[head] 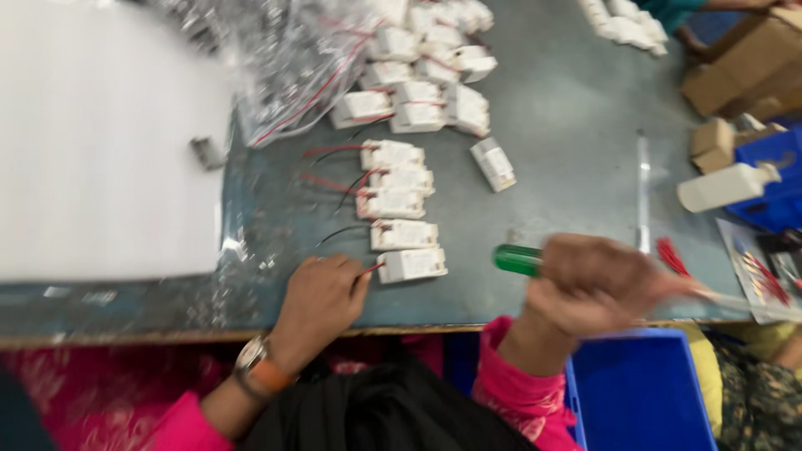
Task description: The person assembles small white electrical components by inserting gray plastic clips and tightening screws with a green-handled screwdriver. They then place the finished units into a cardboard box.
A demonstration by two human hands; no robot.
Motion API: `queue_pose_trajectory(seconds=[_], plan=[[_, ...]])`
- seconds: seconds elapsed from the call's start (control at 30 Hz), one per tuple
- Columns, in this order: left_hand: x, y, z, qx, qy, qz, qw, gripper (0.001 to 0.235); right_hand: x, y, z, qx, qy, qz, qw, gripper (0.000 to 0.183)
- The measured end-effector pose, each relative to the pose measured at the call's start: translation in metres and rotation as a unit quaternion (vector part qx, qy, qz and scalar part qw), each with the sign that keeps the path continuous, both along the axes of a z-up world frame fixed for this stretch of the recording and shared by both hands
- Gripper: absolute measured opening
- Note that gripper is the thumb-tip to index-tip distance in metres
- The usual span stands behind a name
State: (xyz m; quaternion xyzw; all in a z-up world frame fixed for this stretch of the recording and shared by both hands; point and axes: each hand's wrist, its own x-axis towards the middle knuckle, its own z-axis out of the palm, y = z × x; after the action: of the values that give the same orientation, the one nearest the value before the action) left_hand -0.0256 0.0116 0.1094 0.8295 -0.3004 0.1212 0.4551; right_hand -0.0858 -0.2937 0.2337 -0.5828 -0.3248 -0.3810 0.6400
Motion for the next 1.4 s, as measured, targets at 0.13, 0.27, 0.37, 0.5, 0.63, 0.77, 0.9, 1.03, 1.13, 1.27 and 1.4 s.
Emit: queue_pose_trajectory(seconds=[0.13,0.27,0.37,0.5,0.63,0.77,0.9,1.03,1.13,1.27,1.4], plan=[[0.004,0.003,0.001,-0.022,-0.007,-0.008,1.000,0.017,0.022,0.063,-0.002,-0.092,0.036,0.061,0.993,0.039],[-0.001,0.002,0.000,-0.016,-0.001,-0.015,1.000,0.017,0.056,0.126,-0.071,0.025,0.253,0.184,0.949,0.044],[0.003,0.006,0.005,-0.008,-0.001,-0.020,1.000,0.018,0.061,0.111,-0.056,-0.362,-0.021,-0.209,0.908,0.039],[0.003,0.007,0.003,-0.018,-0.009,-0.018,1.000,0.018,0.057,0.092,-0.038,0.100,0.080,0.174,0.976,0.045],[0.002,0.007,0.005,-0.025,0.020,-0.017,0.999,0.017,0.069,0.115,-0.067,0.024,0.220,0.158,0.962,0.031],[0.005,0.007,0.009,-0.024,0.000,-0.025,0.999,0.017,0.055,0.091,-0.048,-0.104,0.070,0.002,0.992,0.022],[0.003,0.010,0.006,-0.024,0.001,-0.025,0.999,0.015,0.037,0.093,-0.042,-0.024,0.083,0.019,0.996,0.021],[-0.001,0.004,0.004,-0.017,0.012,-0.020,1.000,0.016,0.048,0.105,-0.093,0.028,0.174,0.055,0.983,0.049],[0.003,0.008,0.010,-0.031,0.005,-0.015,0.999,0.014,0.071,0.053,-0.095,-0.023,0.168,-0.034,0.985,0.056],[-0.005,0.007,0.023,-0.029,-0.007,-0.011,0.999,0.014,0.120,-0.031,-0.073,0.007,0.260,-0.209,0.943,0.051],[-0.011,0.006,0.030,-0.135,0.134,-0.108,0.976,0.015,0.154,-0.062,-0.091,0.083,0.299,-0.301,0.902,0.041]])
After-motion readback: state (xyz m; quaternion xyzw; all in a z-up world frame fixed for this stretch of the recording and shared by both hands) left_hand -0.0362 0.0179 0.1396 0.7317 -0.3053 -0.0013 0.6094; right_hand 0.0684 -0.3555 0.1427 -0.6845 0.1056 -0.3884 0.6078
